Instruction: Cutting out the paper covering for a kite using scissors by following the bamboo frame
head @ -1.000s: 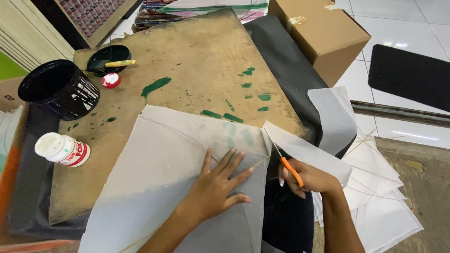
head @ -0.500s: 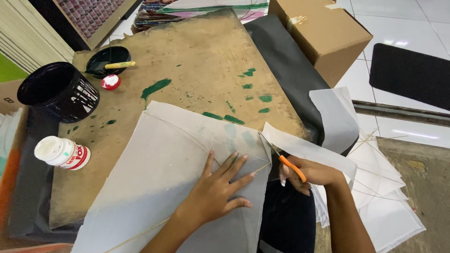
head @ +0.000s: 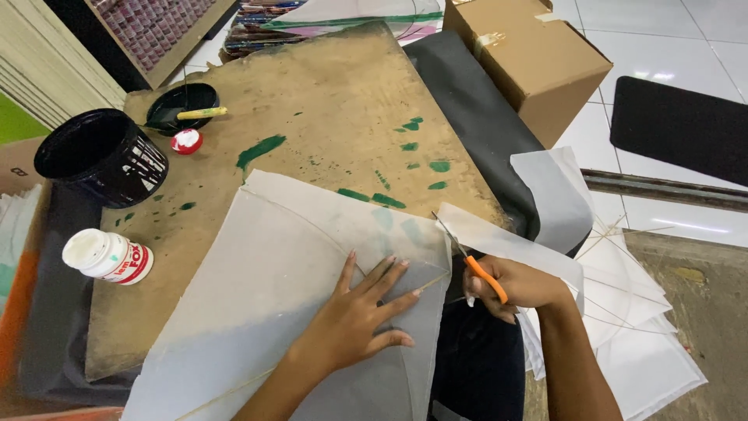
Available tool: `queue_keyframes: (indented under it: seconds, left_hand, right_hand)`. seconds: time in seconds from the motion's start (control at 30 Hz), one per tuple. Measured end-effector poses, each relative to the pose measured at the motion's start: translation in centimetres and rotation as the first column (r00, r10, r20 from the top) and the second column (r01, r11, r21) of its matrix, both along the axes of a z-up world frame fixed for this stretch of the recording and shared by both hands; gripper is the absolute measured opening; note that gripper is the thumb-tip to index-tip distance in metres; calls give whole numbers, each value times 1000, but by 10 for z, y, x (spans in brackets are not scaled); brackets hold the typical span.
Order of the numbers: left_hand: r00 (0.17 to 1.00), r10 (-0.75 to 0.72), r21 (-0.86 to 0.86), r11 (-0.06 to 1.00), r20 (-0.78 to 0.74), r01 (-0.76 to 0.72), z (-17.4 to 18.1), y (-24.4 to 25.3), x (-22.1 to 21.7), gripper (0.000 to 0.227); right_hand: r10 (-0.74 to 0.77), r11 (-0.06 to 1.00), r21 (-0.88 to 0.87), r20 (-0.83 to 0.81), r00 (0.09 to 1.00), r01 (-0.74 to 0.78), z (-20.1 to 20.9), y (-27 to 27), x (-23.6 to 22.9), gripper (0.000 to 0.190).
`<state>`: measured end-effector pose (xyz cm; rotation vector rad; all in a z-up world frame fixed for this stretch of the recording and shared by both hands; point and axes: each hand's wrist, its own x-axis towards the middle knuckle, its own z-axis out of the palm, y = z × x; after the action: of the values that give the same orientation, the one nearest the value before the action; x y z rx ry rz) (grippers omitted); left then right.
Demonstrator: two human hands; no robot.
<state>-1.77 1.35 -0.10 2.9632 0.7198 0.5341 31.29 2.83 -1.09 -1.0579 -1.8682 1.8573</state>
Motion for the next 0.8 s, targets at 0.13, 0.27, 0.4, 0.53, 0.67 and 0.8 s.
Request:
queue_keyframes:
  seconds: [0.13,0.27,0.4,0.53,0.67,0.8]
  left_hand:
    - [1000,-4,-29,1000,10,4,-3,1,-1,62]
    - [1000,-14,-38,999,3,14,1,1,-1,61]
    - [1000,-6,-28,1000,3,6,-3,1,-1,62]
    - [1000,-9,0,1000,-6,9,-3,2,-1,63]
    - [1000,-10,-7,1000,-13,10,2,0,-1,62]
    - [1000,-5,-1,1000,-13,5,-2,1,-2,63]
  right_hand:
    - [83,992,101,-107,991,-72,-5,2,4,66]
    - [110,994,12,-148,983,-109,-8,7,6,85]
    - [91,996,22,-34,995,-91,-8,10,1,90]
    - [41,998,-47,-58,997,-44,-4,12,-5,91]
    - [5,996,-90,-182,983,-21,-24,18,-1,80]
    - [49,999,3,-205,978,-50,-15,11,-8,82]
